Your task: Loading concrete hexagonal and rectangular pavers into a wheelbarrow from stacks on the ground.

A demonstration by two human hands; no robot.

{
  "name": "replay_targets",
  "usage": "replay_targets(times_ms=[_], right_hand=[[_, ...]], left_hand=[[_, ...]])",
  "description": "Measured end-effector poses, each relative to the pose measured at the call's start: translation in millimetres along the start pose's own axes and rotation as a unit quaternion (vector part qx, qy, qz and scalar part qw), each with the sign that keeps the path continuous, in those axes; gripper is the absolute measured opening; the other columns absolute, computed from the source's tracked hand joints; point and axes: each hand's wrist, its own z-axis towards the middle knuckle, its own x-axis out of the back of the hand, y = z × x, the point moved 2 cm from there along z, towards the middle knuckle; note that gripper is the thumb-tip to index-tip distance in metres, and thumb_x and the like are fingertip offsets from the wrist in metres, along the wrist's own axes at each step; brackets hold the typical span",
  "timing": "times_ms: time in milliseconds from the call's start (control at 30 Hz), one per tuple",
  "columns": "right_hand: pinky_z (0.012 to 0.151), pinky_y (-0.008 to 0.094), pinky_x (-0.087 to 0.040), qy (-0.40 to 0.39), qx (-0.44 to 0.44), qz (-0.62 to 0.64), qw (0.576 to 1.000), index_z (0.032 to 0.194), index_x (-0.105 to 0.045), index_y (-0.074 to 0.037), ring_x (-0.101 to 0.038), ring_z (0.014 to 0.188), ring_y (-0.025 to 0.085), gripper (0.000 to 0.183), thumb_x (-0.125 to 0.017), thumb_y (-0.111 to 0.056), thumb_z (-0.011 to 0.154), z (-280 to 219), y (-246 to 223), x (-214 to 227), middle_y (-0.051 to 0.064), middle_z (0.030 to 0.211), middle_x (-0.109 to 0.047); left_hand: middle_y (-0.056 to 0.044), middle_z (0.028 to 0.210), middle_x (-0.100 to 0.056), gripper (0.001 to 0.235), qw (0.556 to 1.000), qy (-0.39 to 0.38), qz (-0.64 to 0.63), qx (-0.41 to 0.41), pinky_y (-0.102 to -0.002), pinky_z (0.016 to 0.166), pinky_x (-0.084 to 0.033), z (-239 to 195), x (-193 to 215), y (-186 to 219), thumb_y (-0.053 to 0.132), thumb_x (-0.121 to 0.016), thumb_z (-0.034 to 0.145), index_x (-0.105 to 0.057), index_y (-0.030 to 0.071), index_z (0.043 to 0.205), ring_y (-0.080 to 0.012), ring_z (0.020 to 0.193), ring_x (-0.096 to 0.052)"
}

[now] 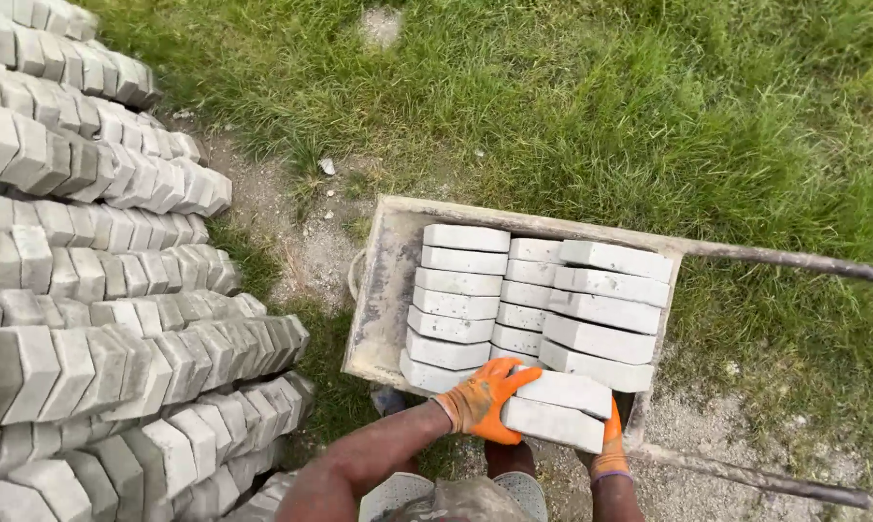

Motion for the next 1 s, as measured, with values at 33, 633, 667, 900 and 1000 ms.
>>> replay_targets(times_ms=[33,633,667,900,1000], right_hand=[[0.109,0.044,-0.046,-0.014,-0.008,-0.032,0.999,0.147,-0.052,-0.007,-0.059,0.125,0.028,0.062,-0.049,-0.050,0.102,-16.4,-10.0,-12.1,0.011,0.140,-0.062],[0.114,0.039,-0.038,-0.350,-0.120,-0.533,0.761,0.152,-0.046,-0.003,-0.051,0.134,0.024,0.065,-0.051,-0.043,0.101,-145.1,39.8,-279.1,0.012,0.149,-0.053],[0.114,0.039,-0.037,-0.364,-0.124,-0.549,0.742,0.152,-0.045,-0.003,-0.050,0.134,0.024,0.065,-0.052,-0.042,0.101,-144.1,64.2,-294.9,0.012,0.150,-0.053],[0.116,0.037,-0.034,-0.420,-0.136,-0.642,0.626,0.154,-0.043,-0.001,-0.047,0.138,0.023,0.067,-0.052,-0.039,0.100,-154.4,236.0,-436.4,0.012,0.153,-0.050],[0.117,0.036,-0.032,-0.456,-0.133,-0.656,0.587,0.155,-0.042,-0.001,-0.046,0.139,0.022,0.067,-0.053,-0.038,0.100,-171.4,325.9,-530.8,0.012,0.154,-0.048]], left_hand=[[-0.033,0.145,-0.043,0.112,0.999,0.028,-0.005,0.015,-0.056,0.113,-0.036,-9.7,-0.1,14.3,0.042,-0.088,0.059,-0.042,0.010,0.156,-0.0523,0.136,-0.042],[-0.022,0.126,-0.069,0.089,0.544,0.492,-0.664,0.142,-0.033,0.103,-0.049,-223.7,-78.9,-67.8,0.030,-0.078,0.079,-0.041,0.003,0.155,-0.0237,0.118,-0.064],[-0.016,0.126,-0.068,0.086,0.541,0.512,-0.646,0.166,-0.031,0.103,-0.048,-245.8,-74.2,-74.9,0.030,-0.079,0.081,-0.042,0.004,0.154,-0.0200,0.118,-0.063],[-0.007,0.114,-0.073,0.077,0.404,0.644,-0.621,0.192,-0.028,0.098,-0.049,-432.8,-41.2,-85.2,0.032,-0.074,0.086,-0.043,0.006,0.152,-0.0141,0.108,-0.066],[-0.010,0.116,-0.073,0.075,0.325,0.740,-0.575,0.131,-0.031,0.098,-0.050,-494.6,-45.1,-107.8,0.029,-0.070,0.089,-0.042,0.003,0.153,-0.0174,0.107,-0.065]])
